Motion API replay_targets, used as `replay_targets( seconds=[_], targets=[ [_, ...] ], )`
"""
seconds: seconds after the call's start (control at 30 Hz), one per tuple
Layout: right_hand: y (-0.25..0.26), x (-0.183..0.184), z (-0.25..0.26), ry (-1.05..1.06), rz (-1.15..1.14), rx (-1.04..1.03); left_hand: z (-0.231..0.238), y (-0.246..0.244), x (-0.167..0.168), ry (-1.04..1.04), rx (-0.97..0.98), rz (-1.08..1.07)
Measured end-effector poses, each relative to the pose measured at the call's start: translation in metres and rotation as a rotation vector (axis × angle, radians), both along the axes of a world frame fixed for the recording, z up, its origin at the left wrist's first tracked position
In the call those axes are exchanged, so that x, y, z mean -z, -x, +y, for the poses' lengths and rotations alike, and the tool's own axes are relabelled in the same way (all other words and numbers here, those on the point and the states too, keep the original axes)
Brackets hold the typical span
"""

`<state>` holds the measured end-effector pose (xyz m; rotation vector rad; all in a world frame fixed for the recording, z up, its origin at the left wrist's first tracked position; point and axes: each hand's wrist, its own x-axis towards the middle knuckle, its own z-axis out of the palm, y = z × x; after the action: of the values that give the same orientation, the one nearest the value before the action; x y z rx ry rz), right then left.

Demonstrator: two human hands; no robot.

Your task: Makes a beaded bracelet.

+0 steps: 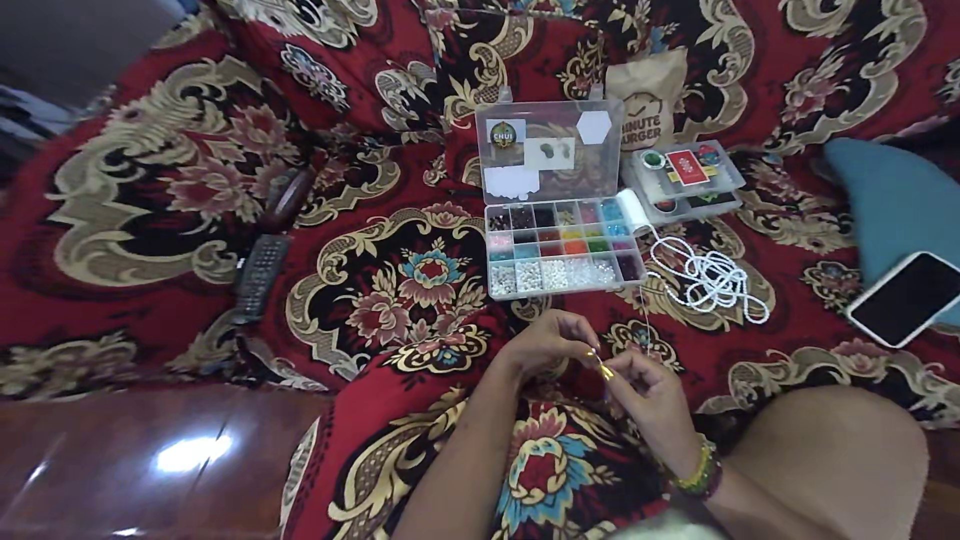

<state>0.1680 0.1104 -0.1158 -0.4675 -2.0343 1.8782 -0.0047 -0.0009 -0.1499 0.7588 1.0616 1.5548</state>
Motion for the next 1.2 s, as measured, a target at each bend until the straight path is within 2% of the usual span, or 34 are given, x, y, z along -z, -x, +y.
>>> replay_targets(
  seconds=[0.63,1.2],
  targets=[
    [0.0008,-0.0030,-0.0022,0.034,-0.018,-0.011,0.0003,0.0007,0.0012,0.008,0.013,-0.040],
    [0.0002,-0.0068,-0.0017,0.024,-0.083,-0.051,0.0002,-0.0001,-0.0017,0.050,0.038,0.018]
  ],
)
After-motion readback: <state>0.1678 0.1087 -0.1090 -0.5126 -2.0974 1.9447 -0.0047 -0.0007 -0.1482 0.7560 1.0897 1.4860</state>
